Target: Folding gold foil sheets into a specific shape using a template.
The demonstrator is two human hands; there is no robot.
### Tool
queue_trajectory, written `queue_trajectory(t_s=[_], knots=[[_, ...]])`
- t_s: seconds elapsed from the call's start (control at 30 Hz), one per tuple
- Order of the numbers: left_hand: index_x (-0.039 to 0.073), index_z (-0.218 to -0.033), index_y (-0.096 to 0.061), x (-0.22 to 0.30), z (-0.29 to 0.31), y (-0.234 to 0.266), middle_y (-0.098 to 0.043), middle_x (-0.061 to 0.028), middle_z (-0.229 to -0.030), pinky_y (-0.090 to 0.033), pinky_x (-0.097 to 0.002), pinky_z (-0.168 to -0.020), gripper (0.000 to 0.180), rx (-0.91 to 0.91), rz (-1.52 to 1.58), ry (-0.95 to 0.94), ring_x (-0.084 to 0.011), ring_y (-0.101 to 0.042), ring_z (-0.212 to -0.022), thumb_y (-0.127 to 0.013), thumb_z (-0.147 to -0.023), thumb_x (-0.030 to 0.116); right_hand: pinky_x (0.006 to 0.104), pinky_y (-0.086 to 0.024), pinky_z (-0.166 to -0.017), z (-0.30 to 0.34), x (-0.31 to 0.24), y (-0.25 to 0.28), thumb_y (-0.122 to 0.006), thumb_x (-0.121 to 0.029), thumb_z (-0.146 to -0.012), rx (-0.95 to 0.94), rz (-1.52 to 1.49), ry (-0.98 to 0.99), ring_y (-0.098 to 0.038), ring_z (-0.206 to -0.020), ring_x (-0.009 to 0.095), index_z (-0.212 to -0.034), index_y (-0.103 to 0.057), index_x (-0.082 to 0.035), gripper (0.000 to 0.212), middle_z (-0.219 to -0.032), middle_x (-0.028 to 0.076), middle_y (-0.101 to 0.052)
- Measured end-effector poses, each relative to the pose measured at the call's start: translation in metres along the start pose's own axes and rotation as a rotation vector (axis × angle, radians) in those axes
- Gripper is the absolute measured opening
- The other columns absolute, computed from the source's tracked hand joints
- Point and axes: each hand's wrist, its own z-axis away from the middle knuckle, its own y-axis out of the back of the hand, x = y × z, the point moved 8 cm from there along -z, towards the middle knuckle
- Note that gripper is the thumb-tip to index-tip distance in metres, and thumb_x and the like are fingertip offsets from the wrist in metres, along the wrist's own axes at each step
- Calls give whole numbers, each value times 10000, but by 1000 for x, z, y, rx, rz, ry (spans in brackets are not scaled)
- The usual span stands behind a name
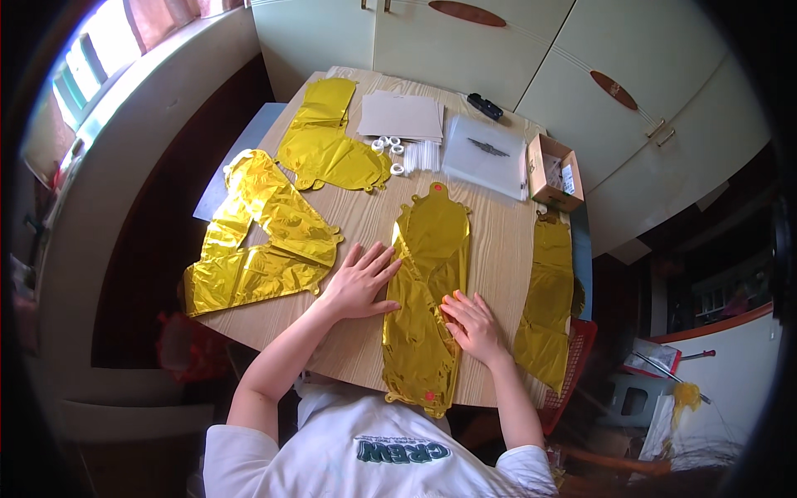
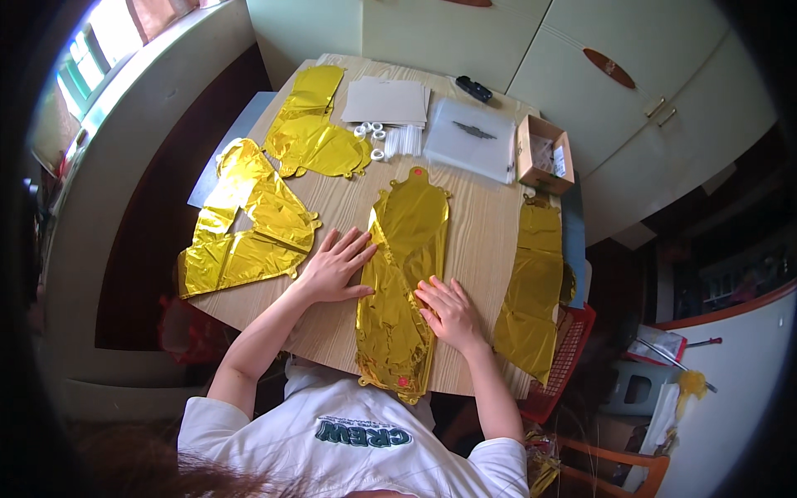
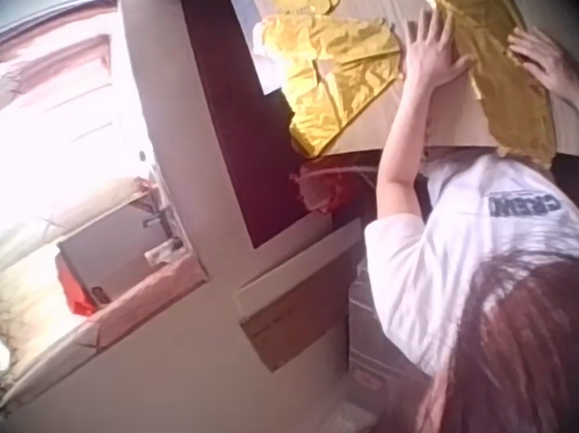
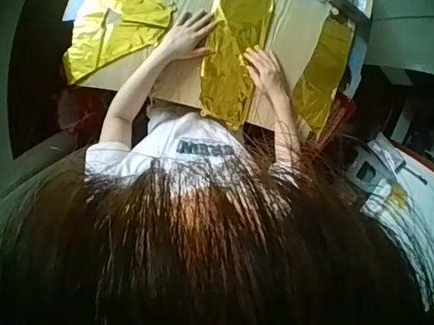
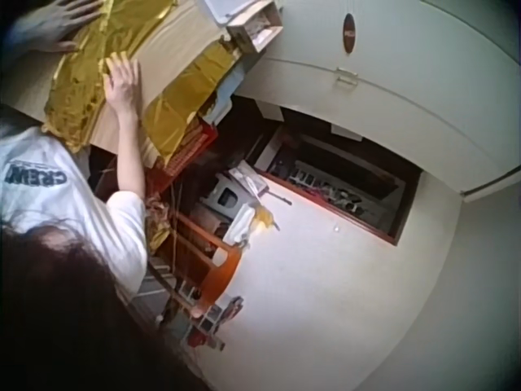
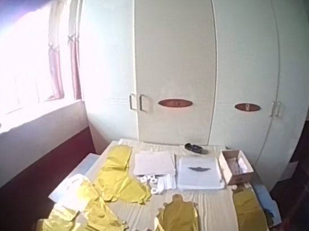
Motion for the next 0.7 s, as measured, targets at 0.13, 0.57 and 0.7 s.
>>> queue_trajectory(t_s=[0.13, 0.57, 0.7], knots=[[136, -1541, -303, 0, 0, 0, -305, -149, -1583, -123, -561, -1201, 914, 0, 7, 1, -331, -207, -1493, -498, -863, 717, 503, -305, -1159, 0, 1, -1, -669, -210, -903, -19, -6, -1, -473, -1359, 248, -1271, -627, -158, 374, -1372, 17, -598], [158, -1550, -288, 1, -1, 0, -300, -150, -1585, -111, -562, -1203, 913, -16, 5, 7, -332, -201, -1495, -499, -862, 719, 505, -289, -1172, 1, 1, 1, -675, -184, -899, -26, -47, -7, -461, -1369, 251, -1279, -623, -150, 385, -1381, 28, -588], [165, -1550, -290, 1, 0, 0, -297, -150, -1587, -111, -563, -1203, 908, -9, 1, 3, -334, -202, -1494, -496, -863, 721, 507, -286, -1174, 1, 1, 0, -672, -184, -901, -36, -54, -8, -460, -1369, 254, -1281, -620, -148, 385, -1384, 32, -585]])
